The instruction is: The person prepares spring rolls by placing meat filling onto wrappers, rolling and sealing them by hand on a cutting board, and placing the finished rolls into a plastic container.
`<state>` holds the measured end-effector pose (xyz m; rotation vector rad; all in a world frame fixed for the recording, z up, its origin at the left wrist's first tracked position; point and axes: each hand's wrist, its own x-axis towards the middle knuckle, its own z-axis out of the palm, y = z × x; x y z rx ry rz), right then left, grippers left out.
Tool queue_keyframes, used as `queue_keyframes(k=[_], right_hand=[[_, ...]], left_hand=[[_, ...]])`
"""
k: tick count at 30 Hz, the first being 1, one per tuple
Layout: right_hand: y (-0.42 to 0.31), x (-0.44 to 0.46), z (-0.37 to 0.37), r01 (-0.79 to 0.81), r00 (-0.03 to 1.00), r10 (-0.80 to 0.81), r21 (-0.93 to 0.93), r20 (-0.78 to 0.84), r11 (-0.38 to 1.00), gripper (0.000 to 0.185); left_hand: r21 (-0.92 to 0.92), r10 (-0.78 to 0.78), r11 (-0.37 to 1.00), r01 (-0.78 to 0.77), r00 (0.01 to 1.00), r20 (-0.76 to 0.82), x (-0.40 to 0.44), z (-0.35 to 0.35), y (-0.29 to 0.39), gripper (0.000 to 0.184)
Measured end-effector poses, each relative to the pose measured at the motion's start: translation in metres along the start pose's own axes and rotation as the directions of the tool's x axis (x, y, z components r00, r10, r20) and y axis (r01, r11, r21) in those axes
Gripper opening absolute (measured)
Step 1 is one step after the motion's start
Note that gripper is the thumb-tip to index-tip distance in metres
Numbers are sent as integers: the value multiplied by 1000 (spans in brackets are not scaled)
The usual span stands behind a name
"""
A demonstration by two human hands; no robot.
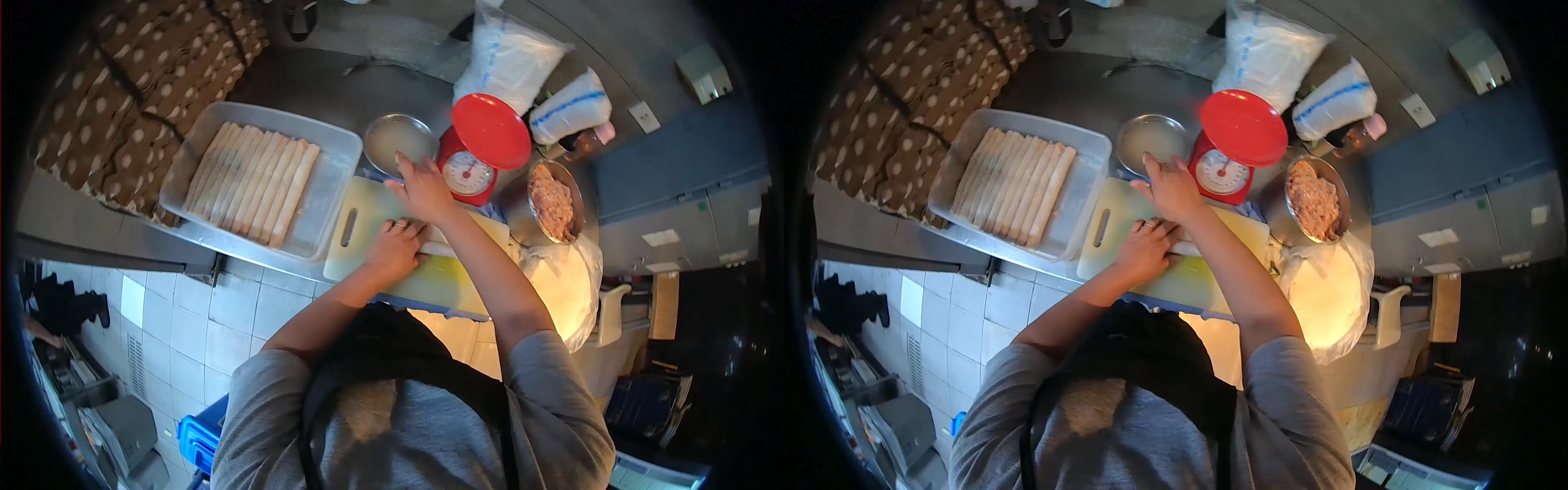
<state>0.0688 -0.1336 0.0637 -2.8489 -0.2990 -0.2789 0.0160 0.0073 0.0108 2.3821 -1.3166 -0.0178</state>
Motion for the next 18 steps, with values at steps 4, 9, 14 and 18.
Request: queue_keyframes(k=[4, 9, 14, 18], right_hand=[[5, 10, 9, -230, 972, 233, 396, 42, 889, 51], [25, -53, -20, -194, 890, 456, 915, 13, 353, 51], [10, -150, 38, -431, 862, 506, 526, 0, 733, 52], [-18, -162, 13, -366, 930, 359, -106, -81, 924, 50]], left_hand=[[-23, -22, 999, 22, 1000, -5, 0, 2, -1, 62], [-97, -46, 994, 44, 999, -23, -1, 7, 0, 59], [-85, -40, 996, 38, 999, -19, 0, 5, -2, 59], [-74, -11, 997, 5, 997, -76, -1, 9, -4, 64]])
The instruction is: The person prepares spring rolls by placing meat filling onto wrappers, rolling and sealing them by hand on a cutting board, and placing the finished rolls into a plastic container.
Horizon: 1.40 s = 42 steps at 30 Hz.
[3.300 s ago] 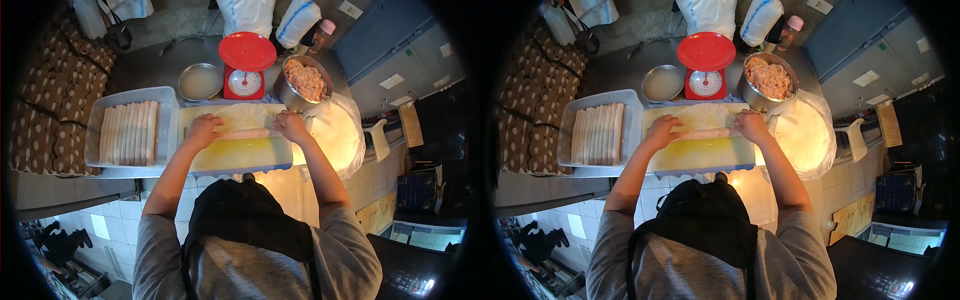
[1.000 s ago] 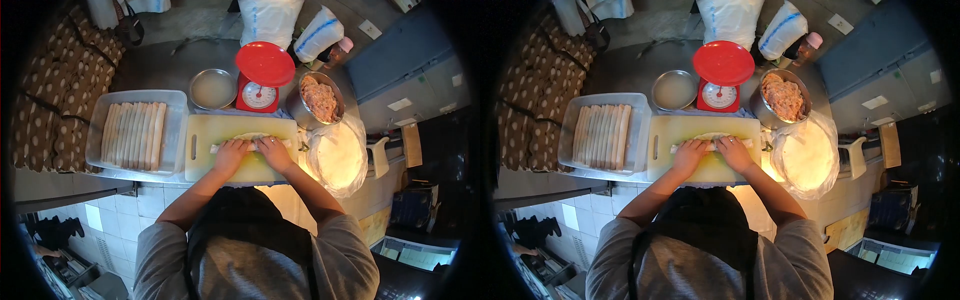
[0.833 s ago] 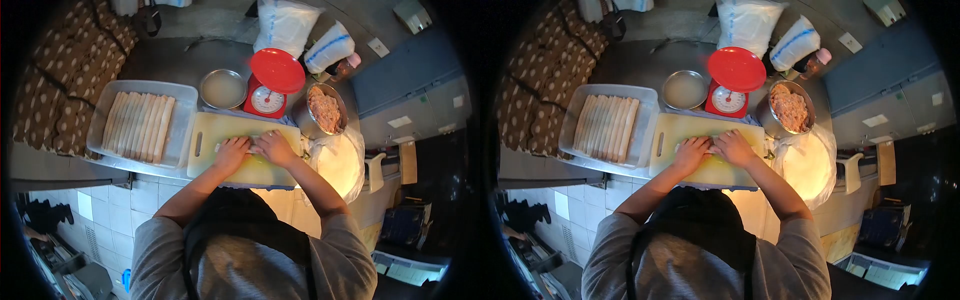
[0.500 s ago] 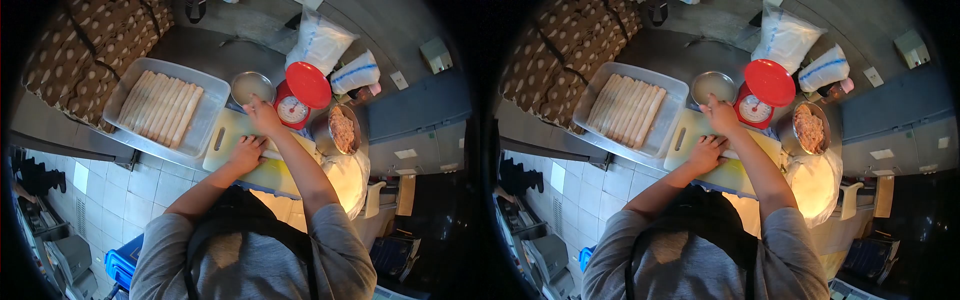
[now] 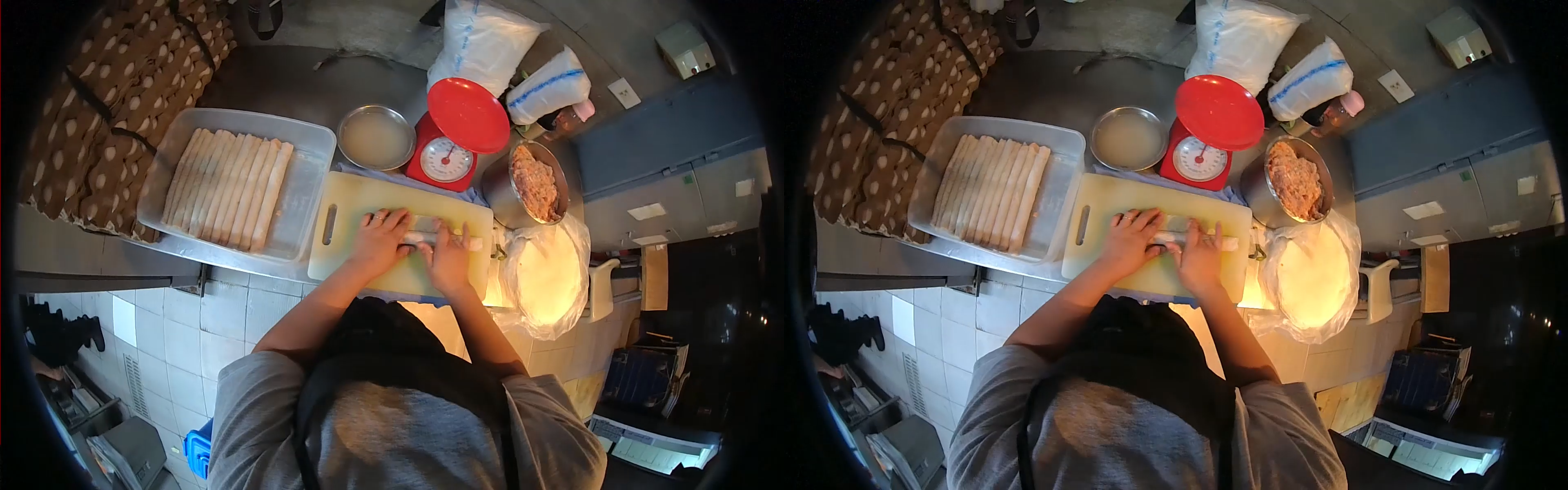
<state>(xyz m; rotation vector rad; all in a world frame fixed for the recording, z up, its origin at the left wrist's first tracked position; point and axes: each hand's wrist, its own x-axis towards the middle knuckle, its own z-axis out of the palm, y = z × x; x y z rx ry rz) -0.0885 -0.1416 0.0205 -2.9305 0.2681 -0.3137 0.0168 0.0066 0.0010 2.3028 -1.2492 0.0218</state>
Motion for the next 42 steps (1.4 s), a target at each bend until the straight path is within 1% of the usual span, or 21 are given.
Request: queue_keyframes(k=[2, 5, 8, 11, 14, 15, 17, 18, 20, 21, 22, 23, 26, 29, 30, 32, 35, 37, 39, 40, 42], right_hand=[[2, 1, -12, -83, 995, 77, 90, 65, 993, 53], [-2, 7, 6, 85, 994, -100, 245, 51, 966, 56], [6, 14, 9, 16, 1000, -16, 130, 2, 991, 58], [2, 11, 5, 26, 998, -35, 153, 55, 988, 57], [0, 17, 19, 25, 998, -32, 142, 47, 990, 60], [1, 19, 17, 39, 999, -43, 143, 19, 989, 59], [10, 25, 5, 67, 997, -62, 138, -40, 988, 58], [10, 29, -4, 21, 999, -26, 147, 33, 989, 57], [4, 44, -23, -72, 983, 43, 157, 181, 985, 55], [-1, 56, -23, 38, 997, -50, 208, 53, 977, 54], [-8, 76, -20, 152, 987, -137, 247, -80, 957, 53], [-15, 92, -16, 263, 954, -209, 272, -213, 926, 51], [-44, 134, -5, 273, 961, -246, 297, -127, 915, 49], [-52, 151, 5, 200, 969, -229, 258, 87, 945, 46], [-52, 150, 3, 204, 973, -226, 293, 46, 934, 46], [-46, 138, -8, 214, 975, -219, 356, -27, 910, 45], [-34, 93, -15, 221, 975, -185, 484, -121, 847, 50], [-28, 51, -5, 46, 994, -91, 549, 55, 835, 52], [-31, 27, 6, 187, 971, -232, 416, 60, 890, 49], [-31, 20, 12, 258, 951, -300, 350, 72, 901, 47], [-24, 19, 15, 218, 959, -255, 249, 127, 944, 50]], left_hand=[[-1, -13, 1000, 13, 1000, 19, 0, 0, 1, 64], [16, -10, 1000, 9, 998, 59, 2, -5, 1, 64], [16, -25, 1000, 24, 997, 71, 0, -2, 1, 65], [47, -31, 999, 27, 997, 75, 1, -2, 1, 65], [45, -34, 999, 30, 993, 109, 1, -5, 3, 65], [39, -39, 999, 34, 992, 121, 1, -7, 2, 65], [12, -56, 998, 55, 994, 95, 1, -7, 1, 67], [-4, -64, 998, 64, 995, 82, 1, -7, 1, 67], [0, -67, 998, 67, 998, -16, -5, -8, -3, 70], [5, -70, 998, 70, 996, -58, -10, -10, -6, 71], [-23, -62, 998, 61, 995, -79, -14, -15, -10, 67], [-52, -55, 997, 50, 994, -96, -19, -20, -13, 64], [-124, -20, 992, 0, 987, -157, -31, -17, -21, 50], [-153, -24, 988, -9, 977, -214, -35, -20, -24, 39], [-160, -32, 987, -5, 972, -232, -34, -21, -24, 35], [-146, -24, 989, -13, 968, -250, -34, -21, -25, 37], [-143, -17, 989, -19, 969, -248, -36, -21, -25, 37], [-158, -21, 987, -16, 973, -232, -34, -22, -25, 37], [-187, -36, 982, -2, 979, -199, -35, -23, -25, 36], [-190, -34, 982, -7, 976, -214, -35, -22, -25, 36], [-195, -31, 981, -17, 970, -239, -35, -20, -25, 37]])
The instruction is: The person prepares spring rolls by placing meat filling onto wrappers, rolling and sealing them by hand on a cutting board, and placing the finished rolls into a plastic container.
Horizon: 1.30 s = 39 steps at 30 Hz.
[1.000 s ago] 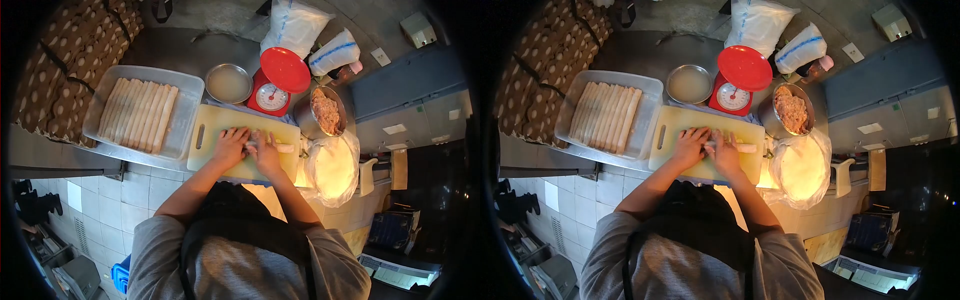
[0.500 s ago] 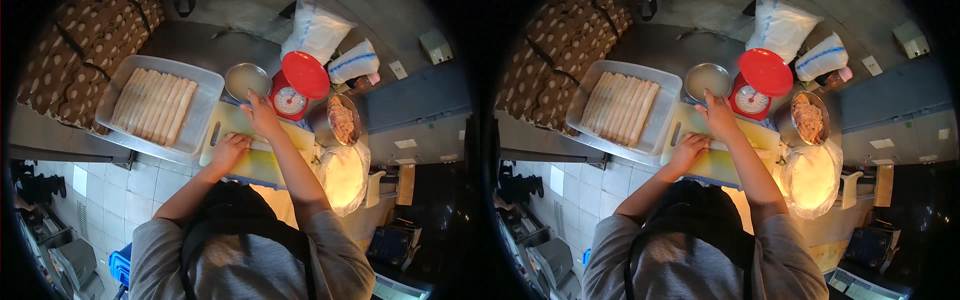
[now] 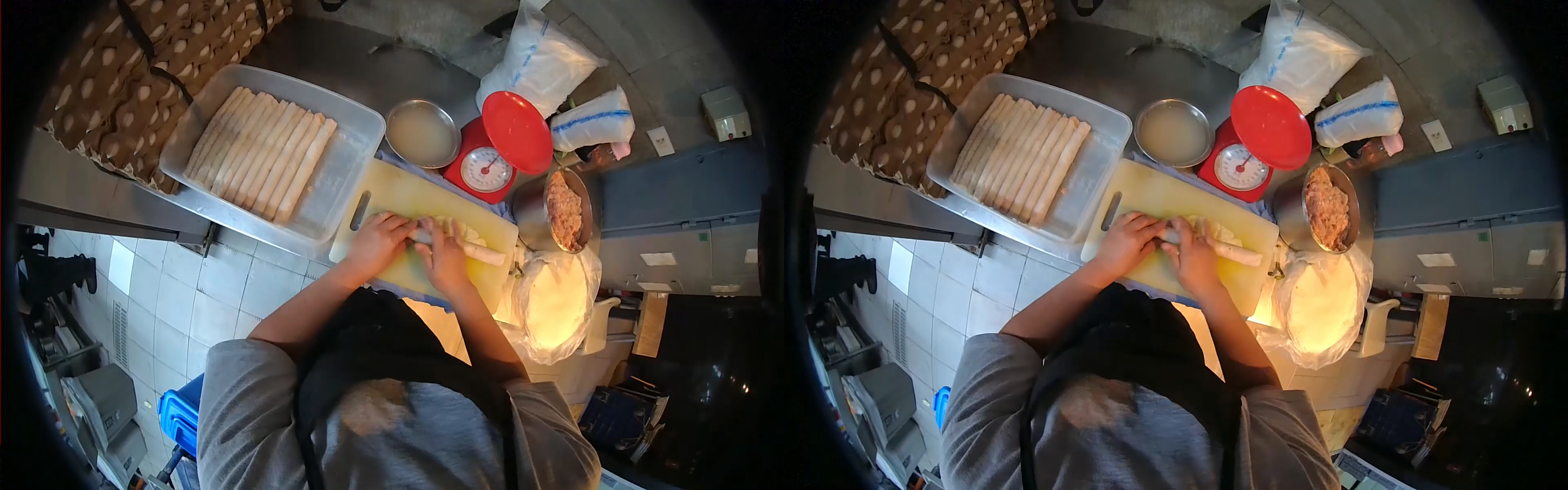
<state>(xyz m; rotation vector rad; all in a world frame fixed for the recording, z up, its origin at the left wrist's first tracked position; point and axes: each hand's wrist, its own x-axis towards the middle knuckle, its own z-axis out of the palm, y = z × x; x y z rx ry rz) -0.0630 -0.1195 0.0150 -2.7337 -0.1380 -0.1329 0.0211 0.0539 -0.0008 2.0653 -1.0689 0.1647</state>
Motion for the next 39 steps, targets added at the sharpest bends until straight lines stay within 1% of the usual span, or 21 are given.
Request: queue_keyframes(k=[2, 3, 6, 9, 12, 13, 15, 16, 18, 19, 21, 22, 24, 25, 27, 28, 30, 32, 35, 38, 39], right_hand=[[7, 3, -9, -80, 997, 81, -70, 5, 994, 51], [7, 2, -11, -95, 995, 96, -41, 20, 995, 51], [-1, 8, -3, -55, 998, 57, 230, -3, 972, 54], [4, 5, -4, -84, 995, 87, 81, -41, 993, 53], [22, -24, -23, -222, 970, 204, -139, -131, 965, 54], [25, -32, -27, -280, 949, 245, -173, -201, 944, 54], [26, -35, -33, -313, 943, 288, -150, -170, 938, 53], [22, -35, -33, -333, 938, 312, -134, -153, 933, 53], [22, -24, -19, -255, 959, 239, -90, -154, 963, 52], [23, -22, -14, -215, 967, 202, -67, -157, 974, 51], [31, -31, -23, -258, 955, 233, -130, -185, 957, 52], [37, -35, -29, -277, 950, 244, -162, -197, 947, 52], [50, -41, -45, -274, 956, 258, -113, -142, 955, 53], [54, -40, -50, -273, 958, 262, -88, -115, 958, 54], [58, -10, -65, -254, 962, 264, 129, -71, 959, 55], [56, 13, -75, -236, 966, 255, 239, -49, 942, 56], [34, 63, -77, 13, 985, 42, 312, -170, 950, 57], [18, 104, -66, 42, 994, -17, 227, -109, 973, 53], [10, 140, -43, 19, 999, -22, 80, 37, 997, 56], [10, 152, -44, -95, 995, 89, 125, 54, 988, 56], [14, 150, -45, -89, 995, 95, 301, -5, 949, 55]], left_hand=[[-10, -9, 1000, 9, 1000, 2, 0, -1, 2, 37], [-17, -12, 1000, 12, 1000, 2, 2, -1, 2, 36], [12, -5, 1000, 5, 1000, -2, 0, 1, 0, 36], [9, 25, 1000, -25, 999, -37, -1, 4, -3, 36], [36, 6, 999, -5, 999, -40, 1, 1, 3, 35], [46, -8, 999, 10, 1000, -26, 2, 0, 5, 33], [65, -39, 997, 39, 999, 1, 5, -2, 11, 30], [67, -4, 998, 5, 1000, -11, 7, 2, 14, 30], [78, 66, 995, -63, 997, -40, 16, 11, 22, 30], [43, 92, 995, -92, 996, -9, 19, 18, 26, 30], [-30, 148, 989, -146, 988, 48, 25, 32, 31, 29], [-40, 175, 984, -173, 983, 50, 27, 38, 32, 29], [-59, 223, 974, -220, 973, 51, 28, 48, 32, 27], [-68, 215, 975, -212, 975, 49, 27, 53, 31, 27], [-78, 196, 978, -192, 980, 45, 24, 59, 29, 29], [-36, 221, 975, -220, 975, 38, 23, 59, 27, 28], [49, 268, 962, -269, 963, 33, 23, 59, 26, 27], [75, 275, 958, -278, 960, 44, 22, 56, 26, 25], [62, 271, 960, -273, 962, 34, 23, 55, 26, 25], [57, 271, 960, -273, 962, 29, 21, 57, 25, 26], [59, 278, 958, -280, 960, 31, 21, 58, 24, 27]])
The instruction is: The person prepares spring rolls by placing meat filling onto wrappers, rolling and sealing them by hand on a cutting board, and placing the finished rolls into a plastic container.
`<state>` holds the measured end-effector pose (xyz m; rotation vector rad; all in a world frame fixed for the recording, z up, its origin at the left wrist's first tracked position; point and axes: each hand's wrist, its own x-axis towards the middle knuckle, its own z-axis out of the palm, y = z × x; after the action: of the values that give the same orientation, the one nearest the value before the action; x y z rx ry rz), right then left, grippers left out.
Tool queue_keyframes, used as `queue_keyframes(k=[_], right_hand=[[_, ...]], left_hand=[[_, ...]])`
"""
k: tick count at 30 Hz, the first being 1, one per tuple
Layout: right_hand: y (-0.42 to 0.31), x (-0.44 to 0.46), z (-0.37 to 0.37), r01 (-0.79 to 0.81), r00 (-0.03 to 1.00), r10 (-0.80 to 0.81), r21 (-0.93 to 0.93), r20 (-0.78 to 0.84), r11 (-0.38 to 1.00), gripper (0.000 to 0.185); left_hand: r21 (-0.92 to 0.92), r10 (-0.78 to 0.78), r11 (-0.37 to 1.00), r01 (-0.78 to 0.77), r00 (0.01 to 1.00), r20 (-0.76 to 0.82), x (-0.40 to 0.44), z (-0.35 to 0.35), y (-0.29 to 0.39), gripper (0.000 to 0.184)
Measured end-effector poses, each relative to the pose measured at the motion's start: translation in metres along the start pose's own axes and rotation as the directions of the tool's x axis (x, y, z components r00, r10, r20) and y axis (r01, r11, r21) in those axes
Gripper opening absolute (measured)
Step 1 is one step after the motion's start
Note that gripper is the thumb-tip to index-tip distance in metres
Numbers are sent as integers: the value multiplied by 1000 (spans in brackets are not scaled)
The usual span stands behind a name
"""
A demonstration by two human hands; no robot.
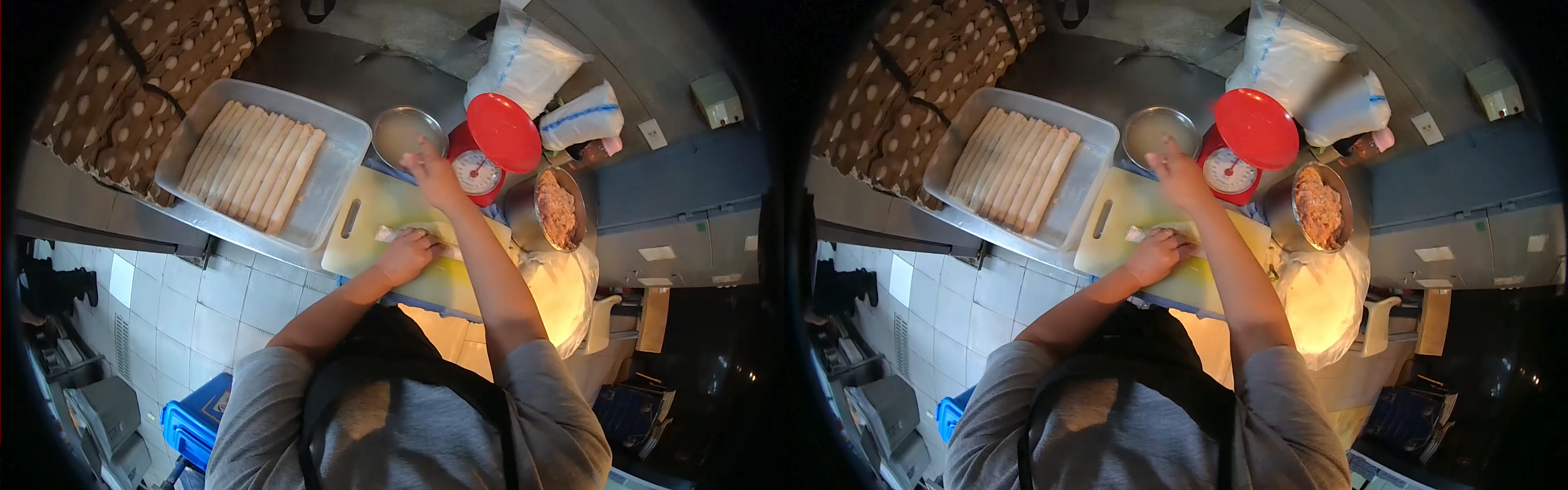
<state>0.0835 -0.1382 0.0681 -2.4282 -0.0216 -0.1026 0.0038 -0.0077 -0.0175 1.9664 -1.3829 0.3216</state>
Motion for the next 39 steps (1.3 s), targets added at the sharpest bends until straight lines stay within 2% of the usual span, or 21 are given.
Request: queue_keyframes(k=[2, 5, 7, 9, 10, 11, 12, 15, 19, 23, 24, 27, 30, 33, 36, 37, 39], right_hand=[[12, -17, -13, 18, 991, 29, 349, -128, 937, 53], [14, -75, -47, -143, 956, 282, 697, -87, 703, 48], [39, -124, -48, -225, 934, 322, 447, -153, 866, 51], [63, -173, -21, -309, 919, 372, 351, -130, 884, 52], [63, -189, -18, -249, 941, 263, 93, -213, 964, 54], [62, -203, -15, -186, 957, 137, -177, -256, 966, 56], [59, -210, -15, -122, 966, 7, -436, -258, 892, 59], [56, -213, -34, -275, 936, 197, -254, -291, 927, 60], [60, -209, -16, -102, 967, 37, -246, -253, 964, 57], [70, -212, -34, -250, 947, 184, -246, -264, 937, 54], [68, -213, -33, -204, 962, 150, -236, -227, 950, 55], [70, -213, -32, -99, 974, 9, -389, -227, 916, 59], [62, -210, -50, -175, 969, 95, -364, -226, 915, 56], [53, -205, -47, 105, 982, -162, -423, -101, 900, 46], [57, -194, -36, 146, 973, -209, -440, -98, 886, 38], [63, -191, -35, 144, 973, -210, -452, -99, 880, 39], [71, -184, -34, 144, 972, -213, -476, -96, 867, 39]], left_hand=[[-6, -18, 1000, 18, 999, 27, -2, 3, -1, 27], [-60, -23, 998, 23, 1000, -4, 2, 2, -1, 27], [-90, -34, 995, 32, 999, -25, 5, -3, 2, 28], [-99, -56, 994, 54, 998, -19, 7, -7, 5, 28], [-98, -50, 994, 46, 998, -35, 7, -5, 4, 28], [-94, -46, 995, 41, 998, -52, 7, -3, 4, 29], [-90, -46, 995, 39, 997, -69, 6, -3, 5, 29], [-100, -53, 994, 49, 998, -35, 7, -6, 4, 30], [-93, -60, 994, 59, 998, -2, 8, -7, 7, 27], [-80, -53, 995, 51, 999, -15, 5, -8, 5, 25], [-82, -47, 996, 46, 999, -21, 7, -8, 6, 25], [-60, -33, 998, 33, 999, 6, 7, -11, 6, 29], [-28, -8, 1000, 8, 1000, -13, 9, -8, 4, 25], [-72, -41, 996, 48, 995, 86, 17, -10, -2, 26], [-203, -74, 971, 128, 965, 253, 36, -16, -20, 24], [-260, -180, 919, 298, 900, 396, 45, -18, -25, 23], [-280, -319, 732, 621, 675, 665, 60, -22, -35, 22]])
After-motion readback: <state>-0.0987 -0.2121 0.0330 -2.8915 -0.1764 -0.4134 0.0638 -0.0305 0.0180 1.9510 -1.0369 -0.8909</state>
